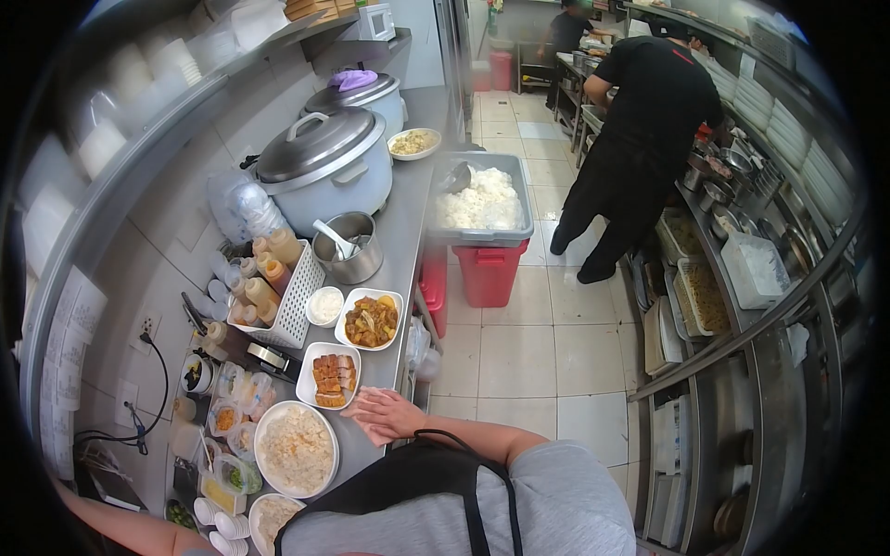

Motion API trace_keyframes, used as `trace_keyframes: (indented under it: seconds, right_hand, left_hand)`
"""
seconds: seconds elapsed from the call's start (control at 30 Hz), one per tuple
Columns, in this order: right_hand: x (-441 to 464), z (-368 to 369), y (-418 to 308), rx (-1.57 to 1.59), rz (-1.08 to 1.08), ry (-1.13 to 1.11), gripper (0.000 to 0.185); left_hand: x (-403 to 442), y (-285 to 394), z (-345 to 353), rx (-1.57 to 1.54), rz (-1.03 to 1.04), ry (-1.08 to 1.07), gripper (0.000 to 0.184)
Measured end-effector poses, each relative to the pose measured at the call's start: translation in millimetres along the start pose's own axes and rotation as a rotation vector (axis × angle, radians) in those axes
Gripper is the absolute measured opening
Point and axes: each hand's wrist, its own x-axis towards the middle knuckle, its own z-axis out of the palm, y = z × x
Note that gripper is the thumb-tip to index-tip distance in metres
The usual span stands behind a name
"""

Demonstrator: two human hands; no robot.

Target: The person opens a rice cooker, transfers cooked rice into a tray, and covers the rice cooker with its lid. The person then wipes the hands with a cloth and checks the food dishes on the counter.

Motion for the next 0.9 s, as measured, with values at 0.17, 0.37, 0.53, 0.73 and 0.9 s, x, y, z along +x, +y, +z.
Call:
trace_keyframes:
  seconds: [0.17,0.37,0.53,0.73,0.9]
  right_hand:
    - [0.2,-2.8,-1.0,0.008,-0.002,0.009,0.042]
    - [-1.5,-0.6,0.3,-0.003,-0.025,0.02,0.043]
    - [-2.0,3.3,2.1,0.0,-0.023,0.024,0.043]
    - [-1.4,2.8,1.6,0.006,-0.014,0.017,0.042]
    - [-0.2,1.1,0.9,0.009,-0.011,0.021,0.04]
  left_hand:
    - [0.2,0.1,0.4,0.015,0.016,0.01,0.033]
    - [-1.3,-3.4,1.0,-0.004,-0.009,-0.017,0.033]
    - [0.6,0.3,-0.5,0.0,0.014,0.001,0.032]
    - [1.2,4.8,-2.7,0.038,-0.001,-0.024,0.03]
    - [0.7,3.1,-2.6,0.045,0.005,-0.019,0.031]
